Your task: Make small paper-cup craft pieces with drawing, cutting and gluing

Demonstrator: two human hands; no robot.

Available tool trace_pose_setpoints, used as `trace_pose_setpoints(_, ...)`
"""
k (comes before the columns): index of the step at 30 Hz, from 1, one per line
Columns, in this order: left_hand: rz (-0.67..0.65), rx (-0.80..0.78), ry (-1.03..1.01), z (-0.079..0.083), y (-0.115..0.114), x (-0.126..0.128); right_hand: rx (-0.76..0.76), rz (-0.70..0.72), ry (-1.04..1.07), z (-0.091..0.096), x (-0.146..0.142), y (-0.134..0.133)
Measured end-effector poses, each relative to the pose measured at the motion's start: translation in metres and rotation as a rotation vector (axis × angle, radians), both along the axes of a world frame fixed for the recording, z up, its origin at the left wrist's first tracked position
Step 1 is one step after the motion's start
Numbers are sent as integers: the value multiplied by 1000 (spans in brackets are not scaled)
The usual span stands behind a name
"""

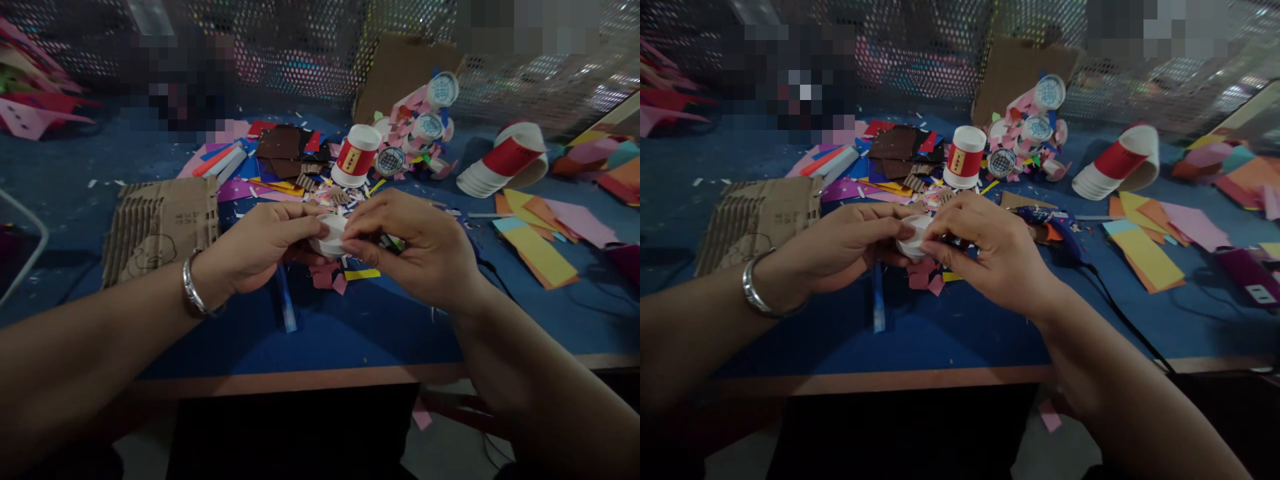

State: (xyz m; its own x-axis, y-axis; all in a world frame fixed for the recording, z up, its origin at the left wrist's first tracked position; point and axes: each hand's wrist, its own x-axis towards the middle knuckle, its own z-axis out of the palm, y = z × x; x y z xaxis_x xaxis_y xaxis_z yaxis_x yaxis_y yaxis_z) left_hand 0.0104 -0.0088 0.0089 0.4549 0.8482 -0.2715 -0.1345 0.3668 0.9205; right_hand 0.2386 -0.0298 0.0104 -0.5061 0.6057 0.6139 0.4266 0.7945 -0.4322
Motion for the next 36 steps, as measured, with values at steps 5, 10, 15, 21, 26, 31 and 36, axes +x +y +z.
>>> trace_pose_setpoints(5,-119,-21,-62,5,1,-6,-63,19,70,4,0,-1)
trace_pose_setpoints(10,-170,-1,-48,8,-1,-8,-94,-8,93,7,3,-2)
trace_pose_setpoints(15,-161,-38,-43,7,-1,-7,-99,3,82,7,4,-2)
trace_pose_setpoints(21,-136,-1,-40,8,1,-5,-94,-24,78,8,2,-4)
trace_pose_setpoints(26,-132,78,-49,4,2,-5,-135,-36,100,6,2,-4)
trace_pose_setpoints(31,-105,104,-72,0,2,-4,-192,-40,99,5,4,-4)
trace_pose_setpoints(36,-110,87,-105,-1,4,-3,-177,-37,86,4,3,-5)
